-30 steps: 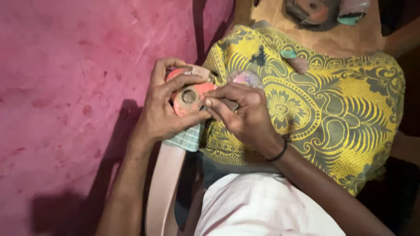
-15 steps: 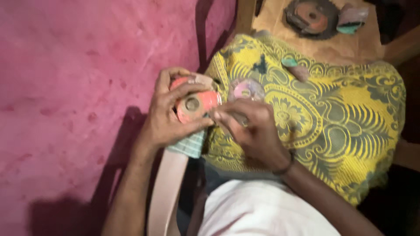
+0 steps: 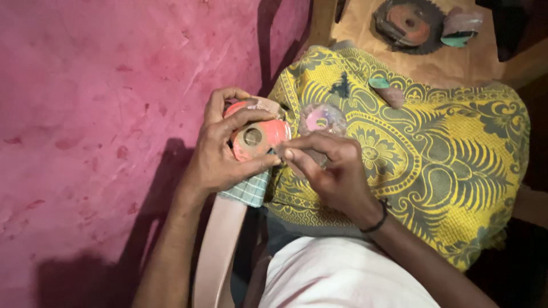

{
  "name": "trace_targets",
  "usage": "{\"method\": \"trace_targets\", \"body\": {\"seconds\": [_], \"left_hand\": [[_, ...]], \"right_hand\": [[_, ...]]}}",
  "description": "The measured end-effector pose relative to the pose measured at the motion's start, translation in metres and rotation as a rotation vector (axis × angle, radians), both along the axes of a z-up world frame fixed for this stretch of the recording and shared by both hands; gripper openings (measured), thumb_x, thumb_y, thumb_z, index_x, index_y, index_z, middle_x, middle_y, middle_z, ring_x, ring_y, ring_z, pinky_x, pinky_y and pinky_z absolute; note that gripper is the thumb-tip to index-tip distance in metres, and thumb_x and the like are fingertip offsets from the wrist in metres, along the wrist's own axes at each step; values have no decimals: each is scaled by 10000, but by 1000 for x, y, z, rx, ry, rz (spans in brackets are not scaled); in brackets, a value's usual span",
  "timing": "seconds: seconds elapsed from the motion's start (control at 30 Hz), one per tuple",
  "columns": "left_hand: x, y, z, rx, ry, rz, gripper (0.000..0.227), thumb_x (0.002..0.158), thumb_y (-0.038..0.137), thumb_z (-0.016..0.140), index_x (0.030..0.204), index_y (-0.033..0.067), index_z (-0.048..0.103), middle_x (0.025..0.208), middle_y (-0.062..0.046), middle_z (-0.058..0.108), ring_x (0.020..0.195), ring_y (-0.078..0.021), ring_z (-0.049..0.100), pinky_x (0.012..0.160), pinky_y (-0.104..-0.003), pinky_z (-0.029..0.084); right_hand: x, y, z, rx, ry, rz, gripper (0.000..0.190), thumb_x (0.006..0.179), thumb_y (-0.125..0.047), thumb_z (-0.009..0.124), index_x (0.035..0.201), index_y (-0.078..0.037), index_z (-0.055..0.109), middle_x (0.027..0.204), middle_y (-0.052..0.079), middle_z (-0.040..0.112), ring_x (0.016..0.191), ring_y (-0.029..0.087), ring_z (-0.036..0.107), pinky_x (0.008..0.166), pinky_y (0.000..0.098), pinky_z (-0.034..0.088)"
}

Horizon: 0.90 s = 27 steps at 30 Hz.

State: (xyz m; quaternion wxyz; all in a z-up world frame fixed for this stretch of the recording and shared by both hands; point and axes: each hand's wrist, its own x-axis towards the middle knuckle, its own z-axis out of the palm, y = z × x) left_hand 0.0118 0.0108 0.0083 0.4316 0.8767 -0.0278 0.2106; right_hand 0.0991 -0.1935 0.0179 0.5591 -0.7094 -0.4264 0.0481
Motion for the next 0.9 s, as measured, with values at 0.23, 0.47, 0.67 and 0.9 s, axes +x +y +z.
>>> {"method": "trace_targets", "body": {"seconds": [0.23,0.47,0.67,0.9], "left_hand": [[-4,-4,-2,67,-18,20,681,654,278,979,1254,109,705,1370,-154,498,1345,-335,535,1138,-451,492],[-8,-12,-9,-23,-54,37,651,689,264,945,1262,92,689,1390,-167,506,1356,-324,539,1165,-449,481],[-9,-15,-5,25,-44,120,664,670,265,959,1254,97,690,1343,-159,516,1301,-307,569,1111,-424,512],[-11,-23,2,102,-42,253,682,627,256,980,1233,112,705,1291,-161,504,1229,-311,575,1035,-428,527]], "right_hand": [[7,3,-21,30,157,-14,157,946,-103,747,1066,-3,761,975,88,768,813,140,730,712,283,580],[29,-23,-40,216,654,-87,377,1005,-153,679,1346,-6,612,1032,58,743,885,85,696,775,239,576],[25,-14,-49,237,692,36,315,1019,-131,698,1270,52,645,1117,67,706,975,92,684,848,262,584],[23,-3,-45,218,707,57,396,982,-125,702,1328,31,590,1037,102,751,910,106,700,787,255,586]]}}
